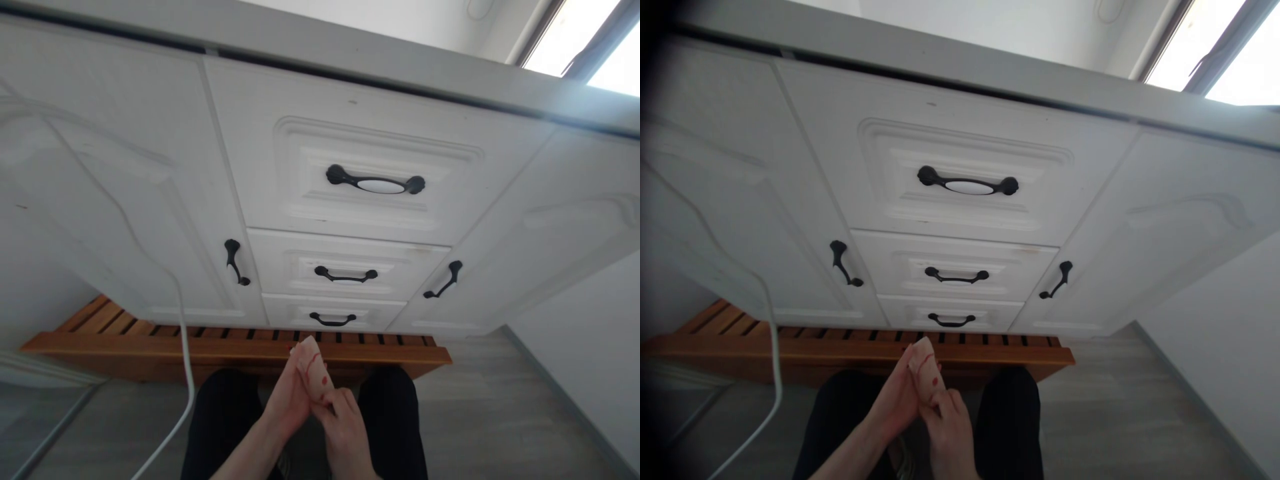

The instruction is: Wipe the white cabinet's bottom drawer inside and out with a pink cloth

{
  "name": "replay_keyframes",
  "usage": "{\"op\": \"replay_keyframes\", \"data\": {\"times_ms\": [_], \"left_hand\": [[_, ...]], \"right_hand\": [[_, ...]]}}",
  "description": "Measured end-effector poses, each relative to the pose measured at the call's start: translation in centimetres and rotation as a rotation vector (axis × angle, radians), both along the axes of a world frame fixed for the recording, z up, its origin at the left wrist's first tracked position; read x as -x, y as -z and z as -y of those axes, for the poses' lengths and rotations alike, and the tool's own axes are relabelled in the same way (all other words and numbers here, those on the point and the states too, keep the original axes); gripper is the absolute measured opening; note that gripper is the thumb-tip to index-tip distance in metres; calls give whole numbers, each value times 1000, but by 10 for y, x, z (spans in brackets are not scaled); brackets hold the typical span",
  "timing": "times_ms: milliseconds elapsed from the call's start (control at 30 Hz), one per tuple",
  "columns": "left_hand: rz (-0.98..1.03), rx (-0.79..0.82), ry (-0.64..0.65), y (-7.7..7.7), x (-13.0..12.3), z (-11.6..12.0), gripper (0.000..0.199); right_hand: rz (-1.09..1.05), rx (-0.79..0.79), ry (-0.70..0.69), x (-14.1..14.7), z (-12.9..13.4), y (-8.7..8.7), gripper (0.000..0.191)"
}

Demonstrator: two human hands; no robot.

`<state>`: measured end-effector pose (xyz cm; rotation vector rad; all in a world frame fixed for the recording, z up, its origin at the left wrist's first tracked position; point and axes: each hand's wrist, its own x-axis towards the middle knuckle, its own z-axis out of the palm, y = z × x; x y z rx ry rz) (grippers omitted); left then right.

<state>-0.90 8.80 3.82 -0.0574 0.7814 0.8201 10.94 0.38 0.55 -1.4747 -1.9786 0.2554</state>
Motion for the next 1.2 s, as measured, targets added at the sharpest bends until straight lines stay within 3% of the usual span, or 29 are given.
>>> {"op": "replay_keyframes", "data": {"times_ms": [100, 200, 367, 433, 533, 733, 933, 1100, 1200], "left_hand": [[-201, -20, -48, 0, -5, 4, 15], [-278, -26, -90, 2, -11, 6, 22], [-259, -32, -138, 10, -11, 7, 17], [-268, -77, -160, 14, -11, 9, 17], [-312, -105, -162, 16, -15, 14, 18], [-318, -75, -224, 10, -29, 21, 12], [-256, -96, -220, -2, -35, 25, 12], [-243, 14, -256, -9, -37, 30, 25], [-232, 64, -214, -11, -37, 31, 29]], "right_hand": [[1, -93, -1, 3, 1, 4, 17], [-3, -147, 11, 5, 2, 1, 19], [-69, -67, -27, -6, 11, -13, 36], [-79, -20, -5, -10, 16, -14, 33], [28, -17, 119, -7, 20, -5, 23], [276, -231, 355, 21, 7, 26, 49], [307, -216, 428, 24, -18, 37, 63], [345, -170, 338, 10, -24, 47, 64], [345, -157, 324, 4, -21, 58, 66]]}}
